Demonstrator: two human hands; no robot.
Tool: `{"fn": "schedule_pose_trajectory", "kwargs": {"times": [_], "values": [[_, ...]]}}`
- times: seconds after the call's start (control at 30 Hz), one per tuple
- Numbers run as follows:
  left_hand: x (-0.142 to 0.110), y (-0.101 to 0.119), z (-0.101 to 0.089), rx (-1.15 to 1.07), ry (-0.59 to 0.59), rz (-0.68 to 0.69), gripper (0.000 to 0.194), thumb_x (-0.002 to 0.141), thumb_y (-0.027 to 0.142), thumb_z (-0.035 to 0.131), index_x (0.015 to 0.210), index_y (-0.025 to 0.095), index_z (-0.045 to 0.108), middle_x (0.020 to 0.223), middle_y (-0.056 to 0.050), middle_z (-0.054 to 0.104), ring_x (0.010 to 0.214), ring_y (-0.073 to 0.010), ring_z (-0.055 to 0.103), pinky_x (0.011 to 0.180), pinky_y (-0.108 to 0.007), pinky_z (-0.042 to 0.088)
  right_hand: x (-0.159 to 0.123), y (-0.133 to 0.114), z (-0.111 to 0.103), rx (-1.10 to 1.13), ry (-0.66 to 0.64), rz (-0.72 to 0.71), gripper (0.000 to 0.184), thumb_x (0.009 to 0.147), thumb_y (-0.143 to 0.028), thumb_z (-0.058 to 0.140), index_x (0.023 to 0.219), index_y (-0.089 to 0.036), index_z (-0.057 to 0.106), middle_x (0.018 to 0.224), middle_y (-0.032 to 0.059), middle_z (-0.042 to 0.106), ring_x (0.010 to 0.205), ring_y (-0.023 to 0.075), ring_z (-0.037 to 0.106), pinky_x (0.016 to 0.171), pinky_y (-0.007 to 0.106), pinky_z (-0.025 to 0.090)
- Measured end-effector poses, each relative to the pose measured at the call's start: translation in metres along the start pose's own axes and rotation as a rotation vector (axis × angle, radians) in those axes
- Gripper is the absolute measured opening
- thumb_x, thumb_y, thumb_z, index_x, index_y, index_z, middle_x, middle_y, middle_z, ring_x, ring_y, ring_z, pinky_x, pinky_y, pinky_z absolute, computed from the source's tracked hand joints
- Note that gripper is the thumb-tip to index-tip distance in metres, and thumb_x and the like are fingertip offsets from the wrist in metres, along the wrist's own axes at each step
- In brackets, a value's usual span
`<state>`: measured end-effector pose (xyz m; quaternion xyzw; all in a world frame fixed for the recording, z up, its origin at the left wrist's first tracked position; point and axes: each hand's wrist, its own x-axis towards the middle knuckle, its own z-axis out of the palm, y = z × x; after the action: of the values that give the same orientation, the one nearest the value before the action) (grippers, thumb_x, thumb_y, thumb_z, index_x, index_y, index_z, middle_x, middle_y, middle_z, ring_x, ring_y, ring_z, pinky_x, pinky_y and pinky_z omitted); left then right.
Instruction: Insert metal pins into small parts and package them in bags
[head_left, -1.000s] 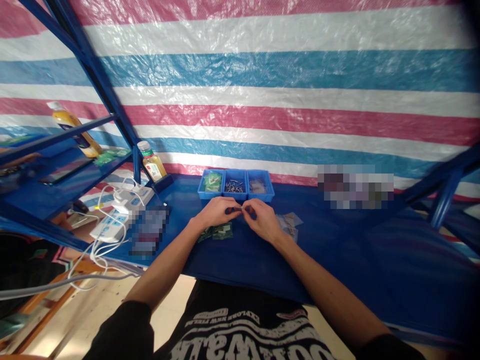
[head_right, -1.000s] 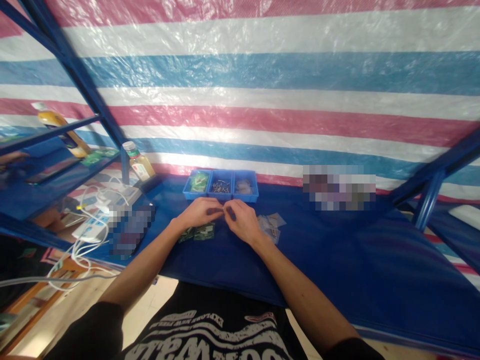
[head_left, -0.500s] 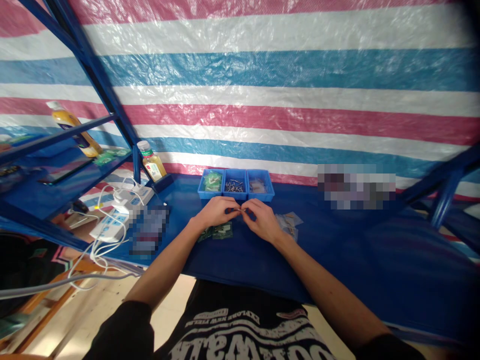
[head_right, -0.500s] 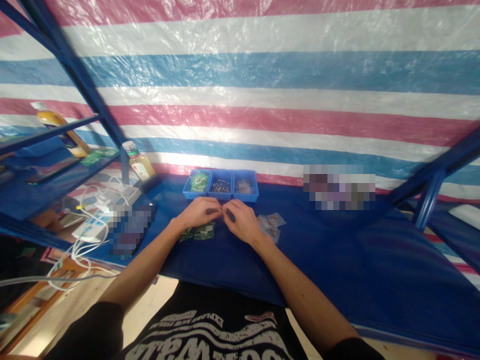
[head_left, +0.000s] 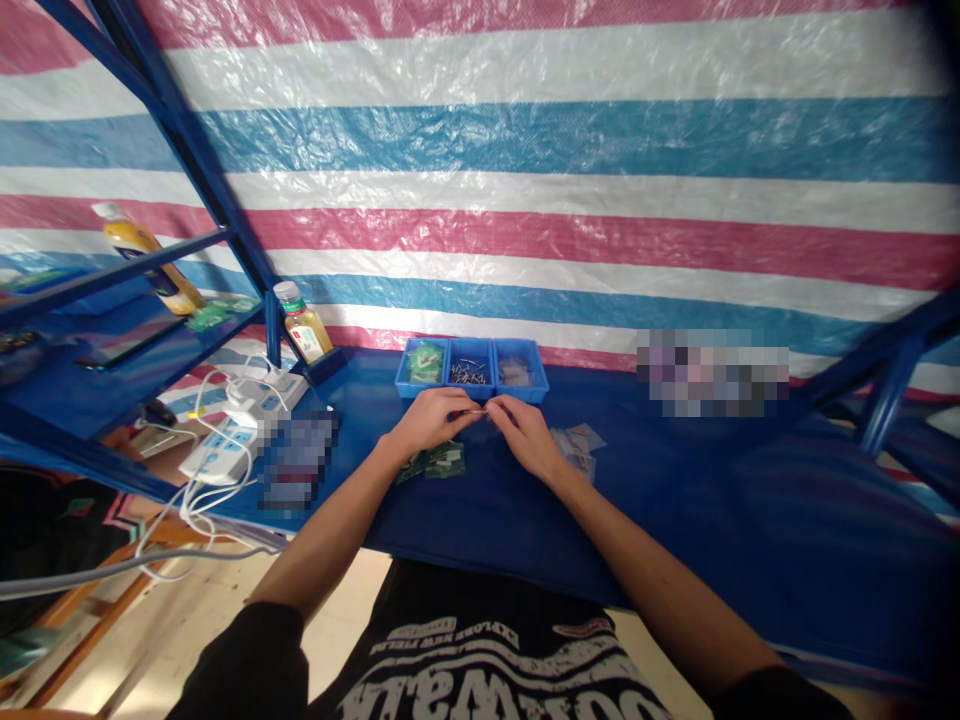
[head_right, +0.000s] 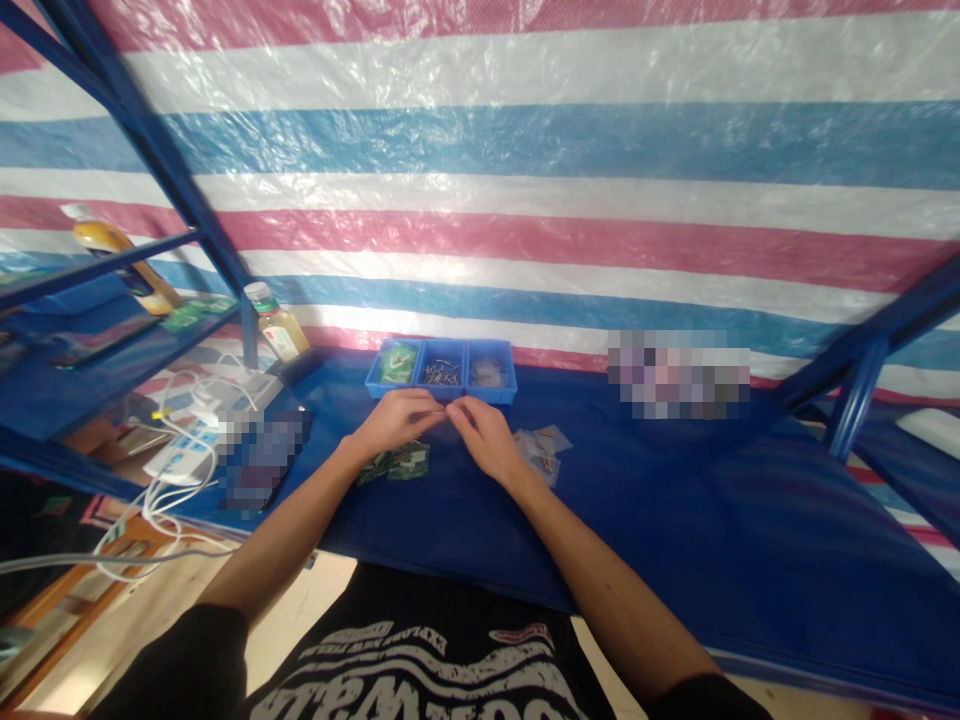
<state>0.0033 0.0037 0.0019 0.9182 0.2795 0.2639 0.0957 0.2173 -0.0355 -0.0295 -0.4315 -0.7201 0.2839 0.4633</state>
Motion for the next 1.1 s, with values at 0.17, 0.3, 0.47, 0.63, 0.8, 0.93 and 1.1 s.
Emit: {"fn": "schedule_pose_trajectory", "kwargs": {"times": [0.17,0.3,0.47,0.63,0.8,0.93,1.1], "values": [[0.0,-0.001,0.0,-0.017,0.061,0.009,0.029,0.104,0.036,0.053,0.105,0.02,0.078,0.099,-0.008,0.074,0.092,-0.0178,0.068,0.081,-0.027,0.049,0.005,-0.001,0.0,0.541,-0.105,0.292,0.037,0.088,-0.057,0.07,0.097,-0.021,0.067,0.083,0.0033,0.07,0.06,0.0147,0.06,0.045,0.024,0.04],[0.0,-0.005,0.002,-0.027,0.117,0.027,0.029,0.104,0.037,0.055,0.11,0.022,0.078,0.103,-0.008,0.074,0.095,-0.0185,0.068,0.084,-0.028,0.051,0.005,-0.007,-0.002,0.75,-0.103,0.402,0.038,0.081,-0.053,0.079,0.099,-0.022,0.068,0.088,0.0036,0.071,0.062,0.0135,0.062,0.044,0.022,0.039],[-0.002,-0.012,0.005,-0.034,0.174,0.059,0.027,0.102,0.036,0.058,0.112,0.023,0.079,0.106,-0.008,0.075,0.098,-0.0194,0.069,0.087,-0.029,0.053,0.005,-0.007,-0.004,0.891,-0.148,0.473,0.038,0.079,-0.052,0.082,0.099,-0.022,0.068,0.092,0.0033,0.072,0.062,0.013,0.064,0.044,0.021,0.039],[-0.001,-0.013,0.006,-0.051,0.169,0.061,0.027,0.103,0.035,0.057,0.116,0.025,0.078,0.108,-0.008,0.074,0.101,-0.0197,0.069,0.089,-0.03,0.054,0.003,0.0,-0.003,0.879,-0.136,0.479,0.038,0.072,-0.036,0.09,0.099,-0.023,0.068,0.072,-0.002,0.068,0.058,0.012,0.061,0.051,0.022,0.042],[0.001,-0.003,0.001,-0.103,0.185,-0.053,0.032,0.103,0.039,0.055,0.126,0.023,0.071,0.109,-0.008,0.074,0.095,-0.0193,0.069,0.087,-0.031,0.054,0.004,0.004,-0.002,0.889,-0.069,0.466,0.041,0.067,-0.033,0.092,0.099,-0.023,0.068,0.069,-0.0029,0.067,0.056,0.0112,0.056,0.052,0.023,0.041],[0.001,0.001,-0.005,-0.166,0.171,-0.097,0.034,0.107,0.039,0.046,0.115,0.02,0.073,0.108,-0.008,0.074,0.1,-0.0204,0.068,0.091,-0.032,0.052,0.006,0.005,-0.002,0.866,0.025,0.426,0.043,0.063,-0.033,0.094,0.096,-0.023,0.068,0.076,-0.0029,0.068,0.056,0.0108,0.055,0.051,0.025,0.039],[0.001,0.0,-0.002,-0.193,0.114,-0.123,0.031,0.098,0.046,0.063,0.101,0.017,0.074,0.088,-0.006,0.071,0.072,-0.0145,0.062,0.066,-0.024,0.048,0.007,0.007,-0.001,0.835,0.075,0.4,0.041,0.064,-0.033,0.093,0.095,-0.023,0.068,0.078,-0.0038,0.066,0.054,0.0096,0.052,0.05,0.025,0.038]]}}
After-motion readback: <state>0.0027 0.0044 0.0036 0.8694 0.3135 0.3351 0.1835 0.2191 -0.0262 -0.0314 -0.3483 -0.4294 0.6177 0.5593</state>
